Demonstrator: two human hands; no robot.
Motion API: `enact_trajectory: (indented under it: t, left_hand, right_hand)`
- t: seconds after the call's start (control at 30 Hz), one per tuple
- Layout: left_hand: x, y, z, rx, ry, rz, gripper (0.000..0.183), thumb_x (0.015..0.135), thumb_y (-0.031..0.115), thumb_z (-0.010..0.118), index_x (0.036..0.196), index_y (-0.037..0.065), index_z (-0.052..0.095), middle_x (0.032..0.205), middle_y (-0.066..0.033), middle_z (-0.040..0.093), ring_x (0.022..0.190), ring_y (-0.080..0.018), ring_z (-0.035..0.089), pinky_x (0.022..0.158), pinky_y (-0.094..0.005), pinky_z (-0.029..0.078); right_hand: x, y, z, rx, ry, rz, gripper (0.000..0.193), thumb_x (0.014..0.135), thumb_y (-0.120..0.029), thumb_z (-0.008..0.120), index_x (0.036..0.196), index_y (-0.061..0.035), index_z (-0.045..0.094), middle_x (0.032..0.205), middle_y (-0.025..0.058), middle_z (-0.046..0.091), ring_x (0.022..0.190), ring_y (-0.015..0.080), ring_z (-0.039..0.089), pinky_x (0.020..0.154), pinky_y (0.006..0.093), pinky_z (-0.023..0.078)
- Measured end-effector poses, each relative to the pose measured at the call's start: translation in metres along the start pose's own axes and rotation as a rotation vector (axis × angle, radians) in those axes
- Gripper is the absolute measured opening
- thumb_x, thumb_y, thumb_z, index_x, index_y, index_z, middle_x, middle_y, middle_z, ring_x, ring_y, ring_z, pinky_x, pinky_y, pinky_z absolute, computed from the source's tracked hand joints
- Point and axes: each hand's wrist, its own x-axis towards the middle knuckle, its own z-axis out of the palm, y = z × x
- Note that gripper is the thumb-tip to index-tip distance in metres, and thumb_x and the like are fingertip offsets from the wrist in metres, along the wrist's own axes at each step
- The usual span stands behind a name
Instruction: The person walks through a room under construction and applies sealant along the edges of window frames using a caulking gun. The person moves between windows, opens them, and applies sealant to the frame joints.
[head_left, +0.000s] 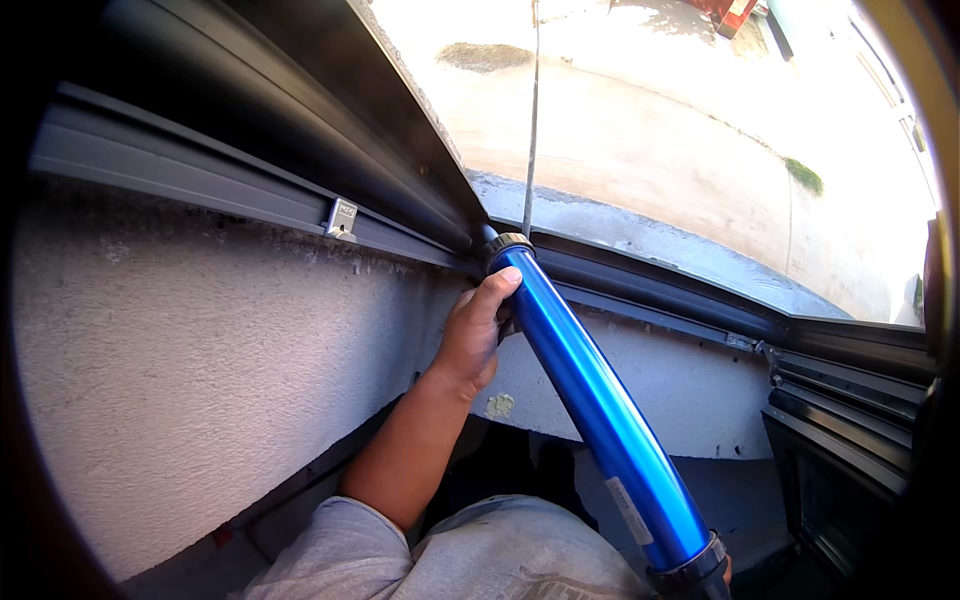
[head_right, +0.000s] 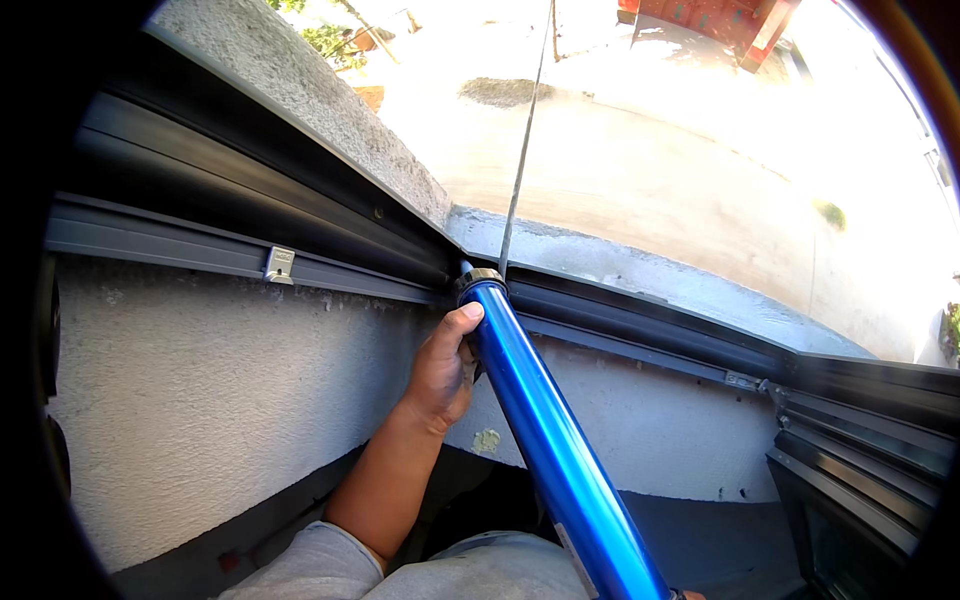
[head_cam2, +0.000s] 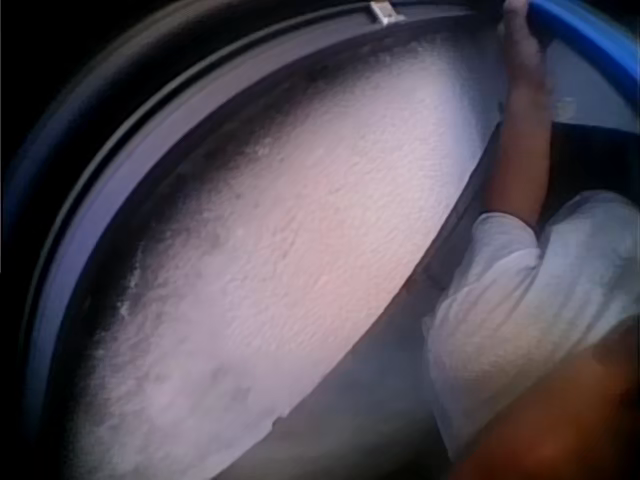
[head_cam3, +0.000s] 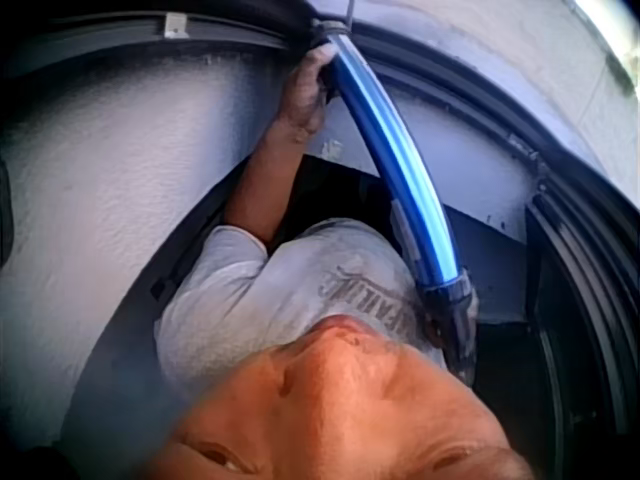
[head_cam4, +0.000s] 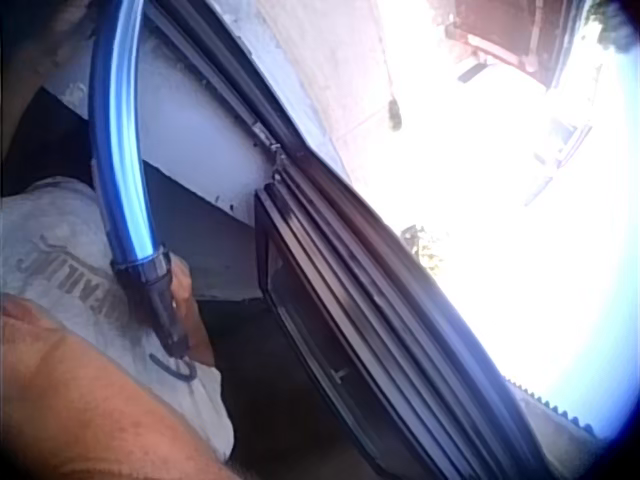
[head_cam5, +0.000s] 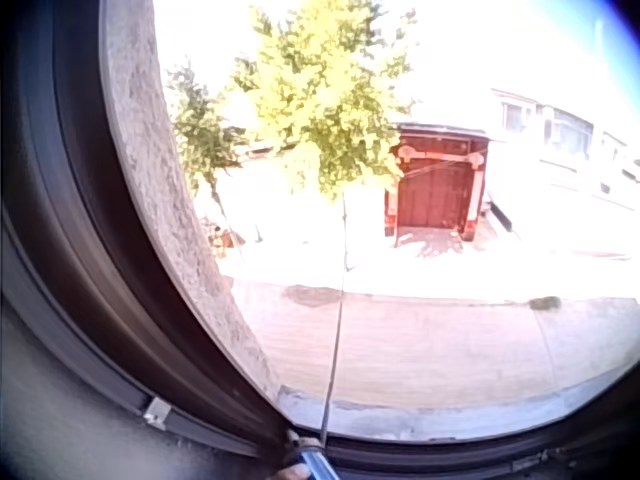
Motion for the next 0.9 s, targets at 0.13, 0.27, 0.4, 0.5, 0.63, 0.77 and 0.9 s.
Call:
enact_trajectory:
  t: [0.13, 0.27, 0.4, 0.5, 0.63, 0.77, 0.9]
  left_hand:
    - [0.001, 0.000, 0.001, 0.015, -0.001, -0.006, 0.072, 0.089, 0.056, 0.067, 0.128, -0.003, 0.058, 0.108, -0.0135, 0.063, 0.105, -0.0229, 0.060, 0.098, -0.0393, 0.046]
    - [0.001, 0.002, 0.000, -0.007, 0.021, -0.009, 0.070, 0.089, 0.055, 0.067, 0.127, -0.003, 0.058, 0.109, -0.0137, 0.063, 0.106, -0.0226, 0.060, 0.097, -0.0399, 0.046]
    - [-0.001, 0.006, 0.001, -0.015, -0.007, -0.014, 0.070, 0.089, 0.056, 0.067, 0.128, -0.002, 0.057, 0.107, -0.0131, 0.063, 0.105, -0.0221, 0.060, 0.095, -0.0406, 0.047]
    - [0.000, 0.003, 0.001, -0.007, 0.007, -0.012, 0.069, 0.090, 0.056, 0.067, 0.126, -0.001, 0.058, 0.104, -0.0118, 0.063, 0.103, -0.0219, 0.060, 0.093, -0.0407, 0.048]
    - [0.000, 0.004, 0.001, -0.007, -0.009, -0.015, 0.066, 0.089, 0.057, 0.069, 0.124, 0.001, 0.060, 0.102, -0.0102, 0.065, 0.101, -0.0215, 0.061, 0.093, -0.0410, 0.048]
    - [-0.001, 0.006, 0.001, -0.006, 0.003, -0.021, 0.066, 0.088, 0.058, 0.070, 0.122, 0.002, 0.061, 0.102, -0.0098, 0.065, 0.100, -0.0207, 0.061, 0.093, -0.0412, 0.047]
    - [0.002, 0.007, 0.000, -0.022, -0.008, -0.025, 0.065, 0.088, 0.059, 0.070, 0.120, 0.003, 0.062, 0.101, -0.0091, 0.066, 0.098, -0.0197, 0.062, 0.091, -0.0411, 0.046]
  right_hand:
    - [-0.006, 0.000, 0.001, -0.006, 0.000, -0.002, 0.071, 0.069, -0.012, 0.072, 0.137, 0.0002, 0.054, 0.118, 0.0204, 0.066, 0.109, 0.0364, 0.065, 0.099, 0.0546, 0.050]
    - [-0.008, 0.002, 0.001, -0.003, -0.002, -0.006, 0.071, 0.069, -0.012, 0.072, 0.137, 0.0004, 0.054, 0.118, 0.0206, 0.066, 0.109, 0.0367, 0.065, 0.099, 0.0548, 0.050]
    - [-0.006, 0.001, 0.000, -0.007, -0.005, -0.005, 0.071, 0.069, -0.011, 0.072, 0.137, 0.0005, 0.054, 0.118, 0.0209, 0.066, 0.109, 0.0371, 0.066, 0.099, 0.0551, 0.050]
    - [-0.004, 0.001, 0.000, -0.011, -0.013, -0.006, 0.071, 0.069, -0.011, 0.071, 0.137, 0.0007, 0.054, 0.118, 0.0211, 0.066, 0.109, 0.0373, 0.066, 0.099, 0.0552, 0.051]
    - [-0.007, 0.000, 0.000, -0.019, -0.014, -0.005, 0.071, 0.069, -0.011, 0.071, 0.137, 0.0008, 0.054, 0.118, 0.0214, 0.066, 0.109, 0.0376, 0.066, 0.099, 0.0555, 0.051]
    - [-0.014, -0.004, 0.000, -0.012, -0.010, -0.005, 0.071, 0.069, -0.010, 0.071, 0.137, 0.0010, 0.054, 0.118, 0.0217, 0.066, 0.109, 0.0379, 0.066, 0.099, 0.0557, 0.051]
    - [-0.012, -0.008, 0.004, -0.016, -0.002, -0.010, 0.071, 0.069, -0.010, 0.071, 0.137, 0.0012, 0.054, 0.118, 0.0219, 0.066, 0.109, 0.0383, 0.066, 0.099, 0.0560, 0.051]
